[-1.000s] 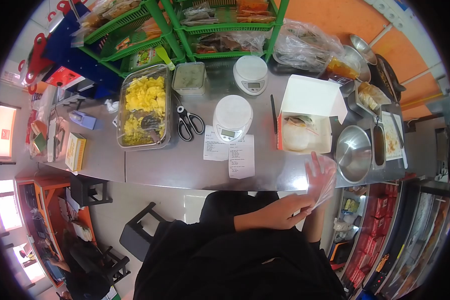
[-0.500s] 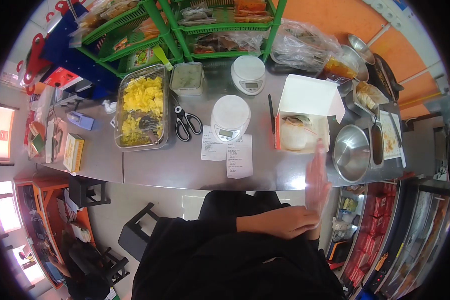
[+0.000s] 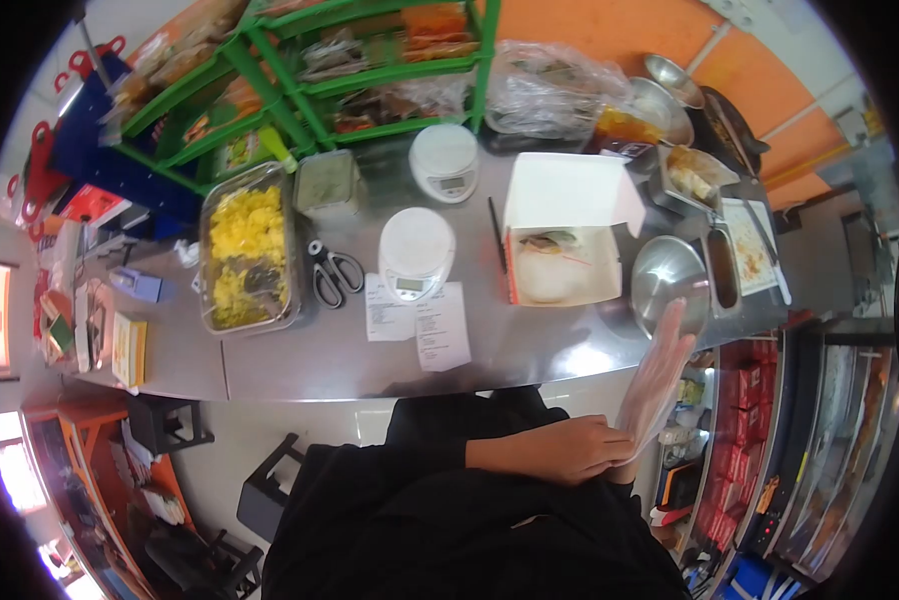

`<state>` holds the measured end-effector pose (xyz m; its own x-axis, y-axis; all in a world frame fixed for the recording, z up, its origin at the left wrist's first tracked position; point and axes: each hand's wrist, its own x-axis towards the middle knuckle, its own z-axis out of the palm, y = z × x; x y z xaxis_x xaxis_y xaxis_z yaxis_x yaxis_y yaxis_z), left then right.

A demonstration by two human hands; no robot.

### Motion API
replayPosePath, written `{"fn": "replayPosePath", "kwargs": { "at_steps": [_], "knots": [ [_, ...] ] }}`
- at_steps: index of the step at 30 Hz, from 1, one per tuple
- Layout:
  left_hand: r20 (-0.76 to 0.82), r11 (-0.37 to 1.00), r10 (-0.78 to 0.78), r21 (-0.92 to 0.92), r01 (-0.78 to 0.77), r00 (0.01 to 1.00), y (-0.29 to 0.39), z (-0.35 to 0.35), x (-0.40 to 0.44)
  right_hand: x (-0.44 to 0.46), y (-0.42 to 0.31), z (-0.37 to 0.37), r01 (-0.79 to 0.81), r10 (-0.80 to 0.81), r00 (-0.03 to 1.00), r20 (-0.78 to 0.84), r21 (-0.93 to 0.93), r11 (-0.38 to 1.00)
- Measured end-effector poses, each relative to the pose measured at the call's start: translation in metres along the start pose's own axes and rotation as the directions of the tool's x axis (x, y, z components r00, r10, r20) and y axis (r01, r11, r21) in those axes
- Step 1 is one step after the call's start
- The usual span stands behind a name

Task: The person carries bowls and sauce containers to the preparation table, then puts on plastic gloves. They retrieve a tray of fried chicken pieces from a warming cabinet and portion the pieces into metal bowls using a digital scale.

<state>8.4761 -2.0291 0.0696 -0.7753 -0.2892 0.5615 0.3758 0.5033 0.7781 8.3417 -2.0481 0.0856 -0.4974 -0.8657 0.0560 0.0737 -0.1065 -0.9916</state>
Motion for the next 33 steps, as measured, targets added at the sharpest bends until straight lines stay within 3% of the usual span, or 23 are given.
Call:
{"fn": "replayPosePath", "kwargs": {
  "at_steps": [2,3,6,8,9,10,11,12,13,16,19,22,25,28,31,33],
  "knots": [
    [0.091,0.999,-0.036,0.026,0.034,0.995,0.002,0.000,0.008,0.013,0.030,-0.037,0.118,-0.119,0.989,-0.089,-0.007,0.993],
    [0.139,0.998,-0.053,0.041,0.047,0.989,0.002,0.000,0.011,0.018,0.031,-0.050,0.141,-0.157,0.976,-0.148,-0.111,0.984],
    [0.235,0.881,-0.231,-0.360,0.306,0.944,0.001,0.009,0.018,0.033,0.008,-0.076,0.022,-0.244,0.912,-0.330,-0.556,0.831],
    [0.177,0.840,-0.438,-0.268,0.471,0.881,-0.009,0.013,0.025,0.058,0.019,-0.118,-0.134,-0.346,0.881,-0.322,-0.872,0.470],
    [0.135,0.799,-0.540,-0.227,0.557,0.831,-0.017,0.017,0.027,0.069,0.027,-0.139,-0.222,-0.379,0.874,-0.303,-0.944,0.243],
    [-0.130,0.816,-0.565,-0.235,0.528,0.815,-0.041,0.028,0.032,0.081,0.034,-0.154,-0.269,-0.265,0.902,-0.342,-0.922,0.277],
    [-0.391,0.832,-0.555,-0.239,0.501,0.734,-0.074,0.043,0.038,0.092,0.040,-0.165,-0.313,-0.140,0.919,-0.368,-0.899,0.304],
    [-0.527,0.797,-0.598,-0.311,0.519,0.604,-0.110,0.056,0.047,0.100,0.043,-0.172,-0.354,-0.012,0.926,-0.378,-0.877,0.324],
    [-0.641,0.762,-0.627,-0.385,0.521,0.443,-0.140,0.064,0.059,0.104,0.040,-0.168,-0.371,-0.048,0.915,-0.400,-0.883,0.288],
    [-0.767,0.715,-0.627,-0.496,0.494,0.137,-0.175,0.062,0.090,0.108,0.048,-0.160,-0.376,-0.096,0.911,-0.400,-0.905,0.197],
    [-0.708,0.739,-0.668,-0.594,0.319,0.229,-0.183,0.062,0.095,0.109,0.075,-0.182,-0.316,-0.062,0.942,-0.329,-0.935,0.163],
    [-0.755,0.769,-0.617,-0.518,0.374,0.223,-0.178,0.069,0.089,0.100,0.070,-0.184,-0.279,-0.075,0.952,-0.295,-0.944,0.179],
    [-0.756,0.766,-0.611,-0.488,0.419,0.235,-0.166,0.075,0.076,0.087,0.064,-0.192,-0.208,0.017,0.978,-0.208,-0.962,0.177],
    [-0.774,0.778,-0.569,-0.397,0.487,0.276,-0.157,0.073,0.066,0.072,0.053,-0.192,-0.454,0.374,0.882,-0.288,-0.735,0.503],
    [-0.720,0.738,-0.617,-0.390,0.551,0.317,-0.151,0.070,0.060,0.059,0.060,-0.203,-0.410,0.343,0.895,-0.284,-0.828,0.384],
    [-0.693,0.720,-0.639,-0.383,0.579,0.335,-0.148,0.067,0.057,0.052,0.075,-0.212,-0.330,0.194,0.942,-0.274,-0.862,0.384]
  ]
}}
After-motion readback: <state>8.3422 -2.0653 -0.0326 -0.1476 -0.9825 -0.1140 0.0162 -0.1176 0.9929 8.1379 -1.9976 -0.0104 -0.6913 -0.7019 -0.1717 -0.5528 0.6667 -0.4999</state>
